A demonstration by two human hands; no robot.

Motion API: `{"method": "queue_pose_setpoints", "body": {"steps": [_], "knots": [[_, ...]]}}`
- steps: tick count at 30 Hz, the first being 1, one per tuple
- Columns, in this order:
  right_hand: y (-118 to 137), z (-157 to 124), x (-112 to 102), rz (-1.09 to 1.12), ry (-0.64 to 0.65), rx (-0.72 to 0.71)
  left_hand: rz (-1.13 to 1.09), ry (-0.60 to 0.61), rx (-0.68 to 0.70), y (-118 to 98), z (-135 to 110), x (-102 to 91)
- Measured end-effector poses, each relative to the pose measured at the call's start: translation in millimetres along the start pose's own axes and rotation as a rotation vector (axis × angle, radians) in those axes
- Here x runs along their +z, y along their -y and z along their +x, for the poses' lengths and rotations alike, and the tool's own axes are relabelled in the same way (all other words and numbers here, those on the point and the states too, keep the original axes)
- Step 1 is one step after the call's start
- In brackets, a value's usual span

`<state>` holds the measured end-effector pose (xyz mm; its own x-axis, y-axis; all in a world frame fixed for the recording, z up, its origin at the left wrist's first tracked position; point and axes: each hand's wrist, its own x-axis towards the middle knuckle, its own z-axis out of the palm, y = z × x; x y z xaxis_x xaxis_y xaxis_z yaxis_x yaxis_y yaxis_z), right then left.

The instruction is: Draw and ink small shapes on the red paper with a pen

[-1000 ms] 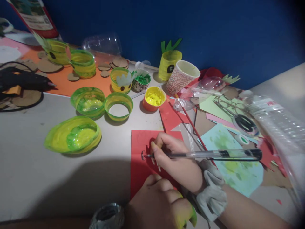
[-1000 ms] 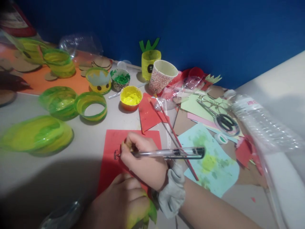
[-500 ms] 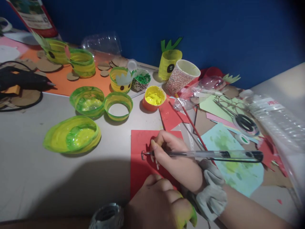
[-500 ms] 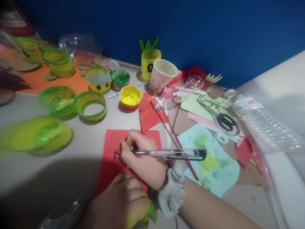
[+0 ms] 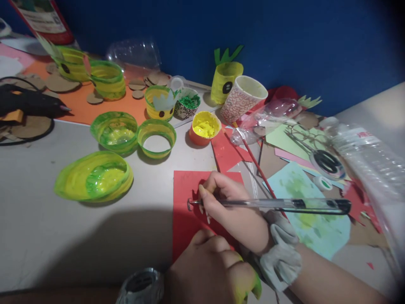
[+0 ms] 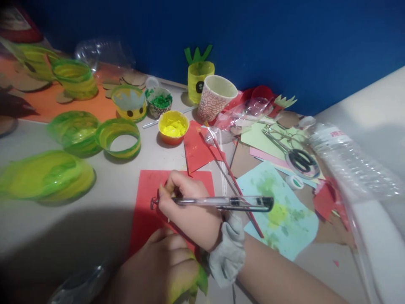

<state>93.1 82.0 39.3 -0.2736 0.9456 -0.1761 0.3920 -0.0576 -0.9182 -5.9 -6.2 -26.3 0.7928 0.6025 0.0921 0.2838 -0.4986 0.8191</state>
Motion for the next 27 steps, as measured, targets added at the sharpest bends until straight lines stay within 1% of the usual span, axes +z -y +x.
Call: {"method": "queue_pose_setpoints", "body": {"steps": [4, 7, 11, 15, 19, 23, 26, 27], "knots": [[-0.3, -0.2, -0.4, -0.002, -0.007, 0.015, 0.003, 0.005, 0.025, 0.6, 1.1, -3.6], [0.0, -0.3, -0.5, -0.013, -0.014, -0.001, 0.001, 0.005, 0.026, -0.1, 2.0, -4.8], [1.0, 0.1, -0.3, 0.041, -0.011, 0.040, -0.003, -0.003, 0.014, -1.0, 1.6, -4.9], [0.4, 0.1, -0.8, -0.007, -0.002, -0.023, -0.008, 0.002, 0.022, 0.3, 1.0, -6.6], [-0.4, -0.4, -0.8, 0.036, -0.029, 0.019, -0.008, 0.007, 0.018, -0.3, 1.0, -8.7], [-0.5, -0.8, -0.9, -0.025, -0.002, -0.042, -0.011, 0.002, 0.006, -1.6, 0.4, -7.7], [-0.4, -1.7, -1.4, 0.014, -0.018, 0.020, -0.018, 0.011, 0.002, -1.4, 0.4, -7.0], [-0.4, -1.9, -1.6, 0.012, -0.019, 0.018, -0.019, 0.016, 0.000, -1.3, 0.8, -7.2]]}}
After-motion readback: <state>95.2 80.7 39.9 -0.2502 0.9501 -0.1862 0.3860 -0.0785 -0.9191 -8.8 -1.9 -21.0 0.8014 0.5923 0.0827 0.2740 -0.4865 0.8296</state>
